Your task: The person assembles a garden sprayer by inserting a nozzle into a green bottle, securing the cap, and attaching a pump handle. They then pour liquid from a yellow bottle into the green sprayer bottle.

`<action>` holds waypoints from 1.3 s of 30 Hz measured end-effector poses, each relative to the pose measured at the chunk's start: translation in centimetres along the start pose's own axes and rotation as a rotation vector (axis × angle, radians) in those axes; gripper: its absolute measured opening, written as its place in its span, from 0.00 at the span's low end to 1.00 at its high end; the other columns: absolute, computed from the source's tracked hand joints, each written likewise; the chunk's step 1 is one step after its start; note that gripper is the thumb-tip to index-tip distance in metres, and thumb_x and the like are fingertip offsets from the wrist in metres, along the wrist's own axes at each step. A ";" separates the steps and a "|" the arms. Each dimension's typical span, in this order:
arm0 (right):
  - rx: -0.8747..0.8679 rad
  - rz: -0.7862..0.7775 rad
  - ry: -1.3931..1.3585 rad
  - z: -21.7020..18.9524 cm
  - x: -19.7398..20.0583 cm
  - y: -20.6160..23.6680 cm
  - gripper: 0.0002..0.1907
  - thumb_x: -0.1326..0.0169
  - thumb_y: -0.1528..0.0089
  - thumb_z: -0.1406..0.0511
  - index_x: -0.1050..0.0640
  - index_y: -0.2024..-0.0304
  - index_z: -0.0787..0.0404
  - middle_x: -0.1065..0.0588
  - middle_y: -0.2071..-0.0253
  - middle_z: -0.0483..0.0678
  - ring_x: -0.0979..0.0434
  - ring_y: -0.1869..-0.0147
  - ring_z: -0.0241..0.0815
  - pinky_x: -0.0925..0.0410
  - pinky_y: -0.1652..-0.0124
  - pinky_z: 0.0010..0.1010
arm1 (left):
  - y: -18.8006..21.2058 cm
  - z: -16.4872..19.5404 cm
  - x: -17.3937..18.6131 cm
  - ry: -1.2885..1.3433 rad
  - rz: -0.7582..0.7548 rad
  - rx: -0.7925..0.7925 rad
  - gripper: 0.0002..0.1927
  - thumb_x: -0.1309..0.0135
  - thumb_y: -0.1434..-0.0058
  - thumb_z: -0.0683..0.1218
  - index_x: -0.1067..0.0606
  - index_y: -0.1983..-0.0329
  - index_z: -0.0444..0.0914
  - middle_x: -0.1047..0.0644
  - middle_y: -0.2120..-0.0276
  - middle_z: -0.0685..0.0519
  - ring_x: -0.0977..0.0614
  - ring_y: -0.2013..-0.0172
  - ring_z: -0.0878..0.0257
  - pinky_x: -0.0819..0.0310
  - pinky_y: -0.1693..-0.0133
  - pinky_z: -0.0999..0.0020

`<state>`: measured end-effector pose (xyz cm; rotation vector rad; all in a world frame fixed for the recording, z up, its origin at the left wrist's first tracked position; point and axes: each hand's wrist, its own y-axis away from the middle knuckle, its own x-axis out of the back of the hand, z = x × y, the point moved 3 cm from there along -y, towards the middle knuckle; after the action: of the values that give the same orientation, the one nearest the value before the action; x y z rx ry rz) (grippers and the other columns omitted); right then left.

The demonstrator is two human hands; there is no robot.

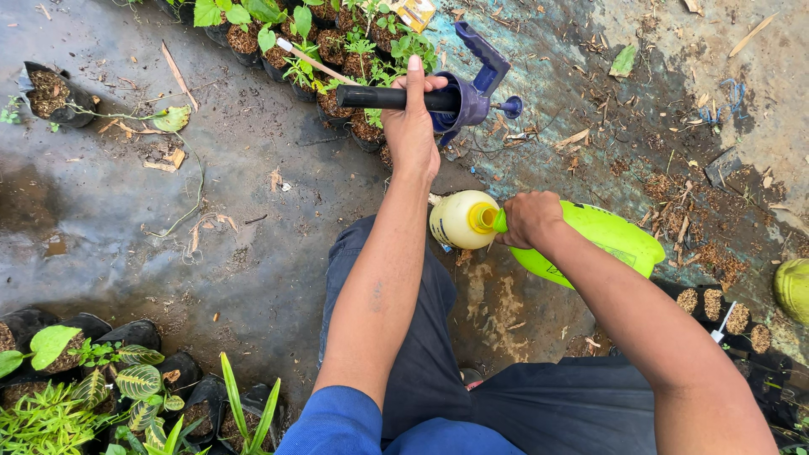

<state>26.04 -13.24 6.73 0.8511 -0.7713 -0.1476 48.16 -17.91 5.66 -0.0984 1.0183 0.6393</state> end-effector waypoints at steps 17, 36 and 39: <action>-0.002 -0.012 0.026 -0.7 0.2 -0.7 0.32 0.40 0.46 0.36 0.17 0.55 0.52 0.18 0.56 0.45 0.15 0.51 0.46 0.24 0.55 0.39 | -0.2 0.4 0.2 0.004 0.017 0.004 0.17 0.43 0.31 0.53 0.30 0.70 0.41 0.20 0.69 0.49 0.21 0.62 0.65 0.30 0.46 0.63; -0.011 -0.059 0.055 -1.2 0.7 -1.0 0.32 0.40 0.45 0.36 0.18 0.51 0.49 0.18 0.55 0.43 0.15 0.51 0.46 0.24 0.55 0.41 | -0.8 -0.2 0.5 -0.003 0.027 0.012 0.17 0.42 0.32 0.55 0.29 0.71 0.41 0.19 0.69 0.48 0.21 0.61 0.64 0.33 0.42 0.61; -0.007 -0.067 0.077 -1.2 0.8 -1.0 0.33 0.41 0.45 0.35 0.18 0.52 0.50 0.18 0.54 0.43 0.16 0.50 0.46 0.25 0.55 0.42 | -0.8 -0.2 0.4 0.005 0.016 0.007 0.17 0.42 0.32 0.55 0.29 0.71 0.41 0.19 0.69 0.48 0.21 0.61 0.64 0.33 0.43 0.61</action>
<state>27.61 -13.42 5.96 0.8714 -0.6699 -0.1756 48.55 -18.47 5.05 -0.0856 1.0272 0.6506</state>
